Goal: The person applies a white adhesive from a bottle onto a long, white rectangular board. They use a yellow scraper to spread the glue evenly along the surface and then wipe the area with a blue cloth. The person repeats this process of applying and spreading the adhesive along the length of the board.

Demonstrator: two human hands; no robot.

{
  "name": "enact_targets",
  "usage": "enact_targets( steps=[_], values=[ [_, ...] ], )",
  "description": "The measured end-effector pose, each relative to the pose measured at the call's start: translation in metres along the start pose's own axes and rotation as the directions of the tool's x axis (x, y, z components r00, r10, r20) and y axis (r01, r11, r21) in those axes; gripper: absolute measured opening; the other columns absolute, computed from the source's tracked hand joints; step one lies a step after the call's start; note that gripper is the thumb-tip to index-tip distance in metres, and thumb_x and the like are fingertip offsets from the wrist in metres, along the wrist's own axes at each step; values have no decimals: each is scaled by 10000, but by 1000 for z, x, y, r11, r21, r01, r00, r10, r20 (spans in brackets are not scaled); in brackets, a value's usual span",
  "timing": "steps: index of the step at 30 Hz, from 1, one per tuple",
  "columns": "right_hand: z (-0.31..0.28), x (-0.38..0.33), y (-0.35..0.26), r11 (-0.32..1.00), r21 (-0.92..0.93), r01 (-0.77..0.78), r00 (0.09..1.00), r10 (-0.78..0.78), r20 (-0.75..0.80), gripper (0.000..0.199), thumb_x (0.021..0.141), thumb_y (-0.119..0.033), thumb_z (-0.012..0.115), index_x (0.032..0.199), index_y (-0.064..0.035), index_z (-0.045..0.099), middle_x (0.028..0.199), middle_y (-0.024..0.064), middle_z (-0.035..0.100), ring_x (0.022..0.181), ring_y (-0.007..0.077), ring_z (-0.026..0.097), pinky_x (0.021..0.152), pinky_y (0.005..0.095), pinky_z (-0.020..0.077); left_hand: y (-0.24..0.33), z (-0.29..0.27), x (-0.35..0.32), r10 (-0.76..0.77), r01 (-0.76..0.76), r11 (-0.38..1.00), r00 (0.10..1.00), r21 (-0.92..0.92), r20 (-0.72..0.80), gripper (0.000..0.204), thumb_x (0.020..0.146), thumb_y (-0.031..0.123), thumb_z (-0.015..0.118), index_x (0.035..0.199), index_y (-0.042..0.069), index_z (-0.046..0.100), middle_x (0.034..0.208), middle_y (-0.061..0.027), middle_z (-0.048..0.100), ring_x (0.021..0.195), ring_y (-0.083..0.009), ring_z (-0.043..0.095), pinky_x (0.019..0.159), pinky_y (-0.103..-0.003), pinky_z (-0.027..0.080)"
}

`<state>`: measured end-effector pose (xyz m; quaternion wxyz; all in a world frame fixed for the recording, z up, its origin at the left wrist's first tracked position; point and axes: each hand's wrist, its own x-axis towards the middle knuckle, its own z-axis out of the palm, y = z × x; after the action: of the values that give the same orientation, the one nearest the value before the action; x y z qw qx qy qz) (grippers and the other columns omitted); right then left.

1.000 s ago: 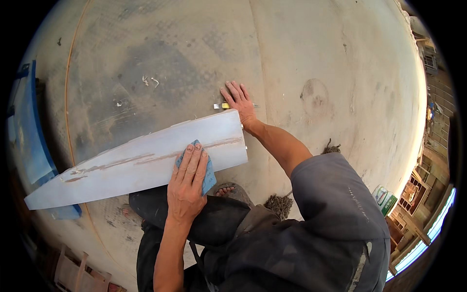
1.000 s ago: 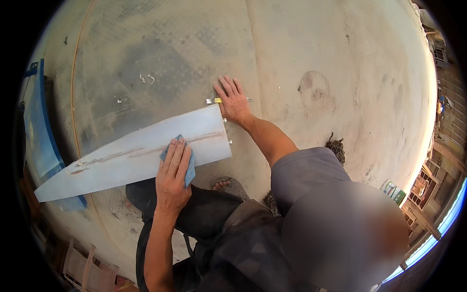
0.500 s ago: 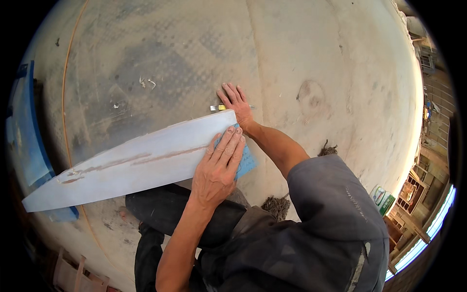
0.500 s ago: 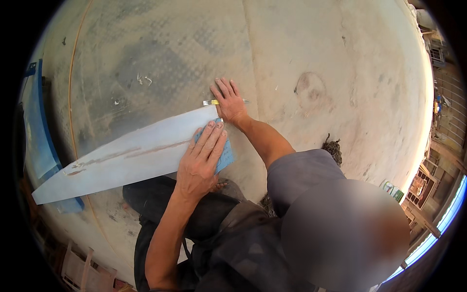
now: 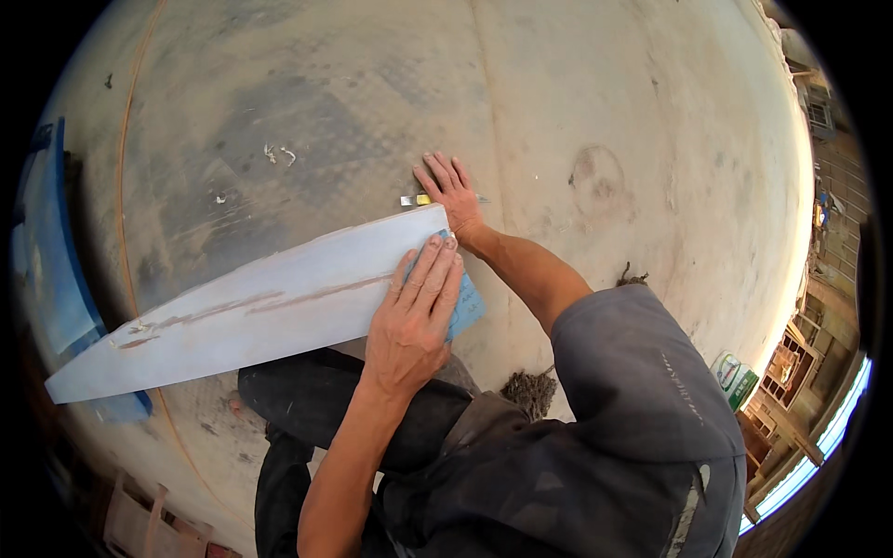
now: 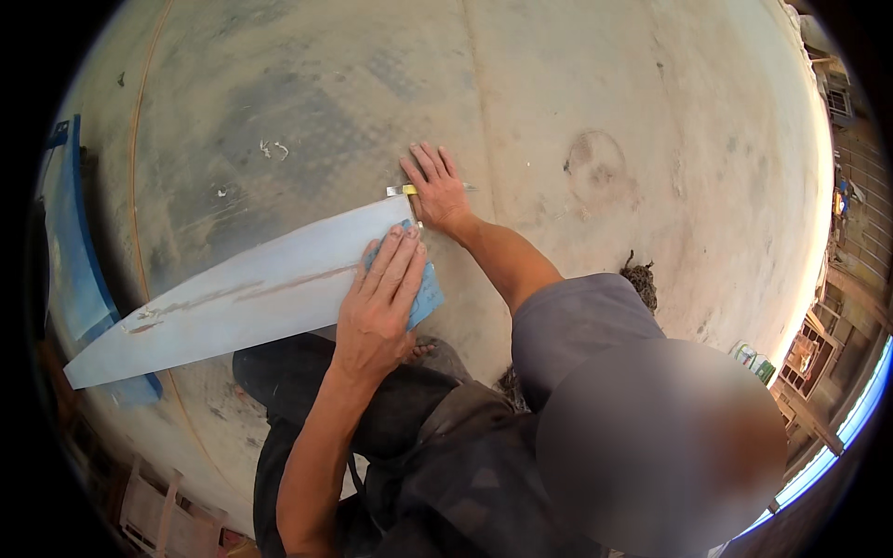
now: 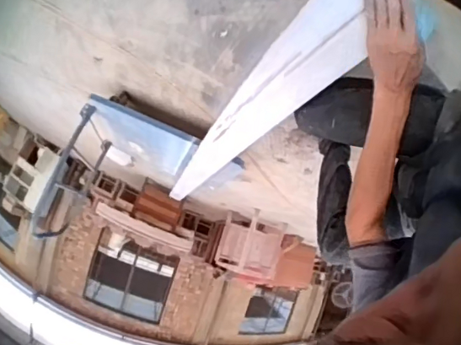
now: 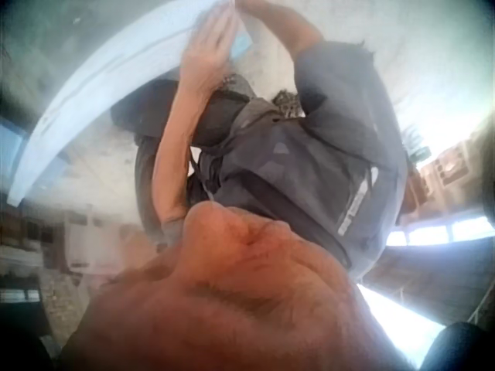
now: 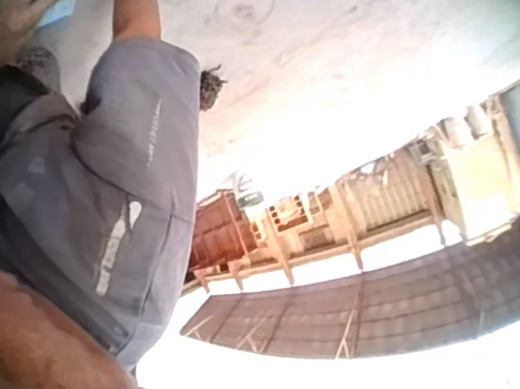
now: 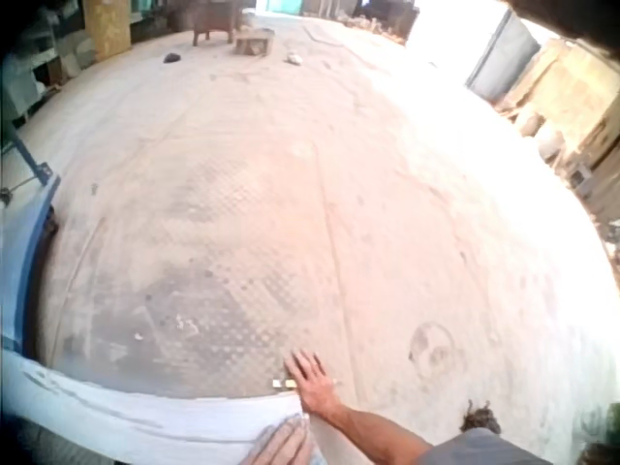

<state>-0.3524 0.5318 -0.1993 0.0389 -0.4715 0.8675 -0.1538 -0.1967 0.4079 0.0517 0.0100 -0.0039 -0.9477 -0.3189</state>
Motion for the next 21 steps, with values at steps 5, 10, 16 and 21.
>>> enact_targets(
  steps=[5,10,16,21],
  values=[
    [2,-2,2,1000,-30,-3,1000,3,14,633,935,-282,580,1523,-107,426,1620,154,335,1532,326,253,1275,518,154,-31,-47,-33,-139,135,983,990,124,31,613,801,-21,597,1411,35,581,1544,-162,488,1459,-346,426,1191,-501,366],
    [6,-10,8,1000,-23,-4,1000,3,-6,630,952,-282,541,1543,-117,402,1636,154,305,1550,322,215,1281,521,124,-88,-106,-74,-399,497,830,846,252,-352,372,1035,167,544,1372,23,609,1480,-207,532,1407,-376,470,1184,-501,363],
    [-11,4,23,993,71,96,993,-101,63,538,966,-202,534,1483,-89,440,1541,198,421,1474,352,349,1235,503,256,-135,-71,-56,-327,494,843,784,214,-528,333,1078,255,514,1159,-22,679,964,-187,659,969,-372,600,1001,-467,437],
    [-131,-14,21,757,314,-573,794,418,441,403,1035,-180,514,1426,-87,488,1035,213,671,955,417,643,868,488,506,-142,-63,-58,-369,527,837,739,144,-563,359,1070,277,536,916,-16,675,795,-180,603,799,-370,556,807,-474,445]
  ],
)
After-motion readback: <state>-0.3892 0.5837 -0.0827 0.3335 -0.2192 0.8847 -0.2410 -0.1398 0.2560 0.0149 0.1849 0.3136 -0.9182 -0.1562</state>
